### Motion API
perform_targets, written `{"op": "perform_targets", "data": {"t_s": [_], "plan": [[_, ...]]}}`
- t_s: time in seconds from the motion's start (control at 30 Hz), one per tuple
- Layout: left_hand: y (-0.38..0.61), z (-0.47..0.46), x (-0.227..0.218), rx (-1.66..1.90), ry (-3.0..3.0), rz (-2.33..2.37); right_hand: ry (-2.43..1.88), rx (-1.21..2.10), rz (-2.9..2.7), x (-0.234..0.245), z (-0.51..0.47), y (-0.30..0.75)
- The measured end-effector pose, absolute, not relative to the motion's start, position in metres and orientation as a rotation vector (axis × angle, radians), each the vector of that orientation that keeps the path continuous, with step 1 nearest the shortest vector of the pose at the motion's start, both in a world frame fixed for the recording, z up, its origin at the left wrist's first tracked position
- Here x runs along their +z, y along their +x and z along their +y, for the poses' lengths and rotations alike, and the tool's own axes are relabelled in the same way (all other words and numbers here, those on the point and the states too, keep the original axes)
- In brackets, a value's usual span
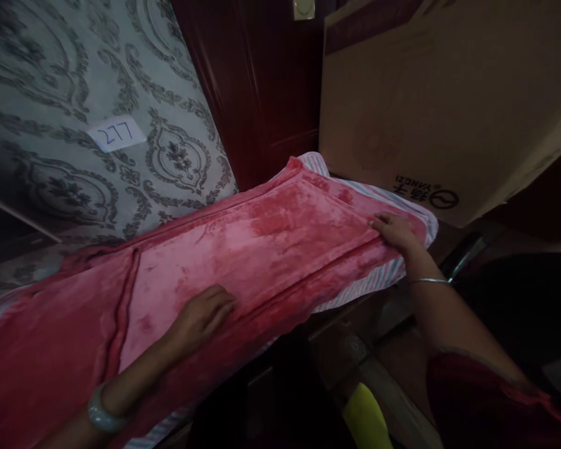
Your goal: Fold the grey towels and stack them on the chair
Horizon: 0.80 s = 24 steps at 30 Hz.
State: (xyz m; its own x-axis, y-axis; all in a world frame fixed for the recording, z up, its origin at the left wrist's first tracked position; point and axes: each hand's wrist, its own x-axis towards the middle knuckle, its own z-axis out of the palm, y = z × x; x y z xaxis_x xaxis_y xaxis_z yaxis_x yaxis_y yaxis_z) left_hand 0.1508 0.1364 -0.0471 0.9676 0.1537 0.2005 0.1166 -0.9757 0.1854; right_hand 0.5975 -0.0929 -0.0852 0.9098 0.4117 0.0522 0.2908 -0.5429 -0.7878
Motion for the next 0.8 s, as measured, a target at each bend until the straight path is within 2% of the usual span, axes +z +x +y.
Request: {"op": "perform_targets", "data": {"t_s": [0.1, 0.27, 0.37, 0.5, 0.6, 0.8], "plan": [[0.138, 0.156, -0.053, 0.446, 3.077, 0.331, -2.174, 0.163, -0.49, -0.086, -0.092, 0.598], [0.118, 0.16, -0.075, 0.144, 3.174, 0.453, -2.149, 0.164, -0.495, -0.086, -0.092, 0.597], [0.126, 0.165, -0.065, 0.17, 3.127, 0.427, -2.119, 0.126, -0.488, -0.088, -0.091, 0.599], [0.175, 0.2, -0.026, 0.287, 3.014, 0.489, -2.066, 0.113, -0.475, -0.09, -0.089, 0.601], [0.231, 0.239, -0.004, 0.323, 3.008, 0.805, -2.018, 0.129, -0.464, -0.088, -0.088, 0.6], [0.321, 0.301, -0.012, 0.246, 2.981, 1.108, -2.089, 0.113, -0.504, -0.091, -0.087, 0.603]]}}
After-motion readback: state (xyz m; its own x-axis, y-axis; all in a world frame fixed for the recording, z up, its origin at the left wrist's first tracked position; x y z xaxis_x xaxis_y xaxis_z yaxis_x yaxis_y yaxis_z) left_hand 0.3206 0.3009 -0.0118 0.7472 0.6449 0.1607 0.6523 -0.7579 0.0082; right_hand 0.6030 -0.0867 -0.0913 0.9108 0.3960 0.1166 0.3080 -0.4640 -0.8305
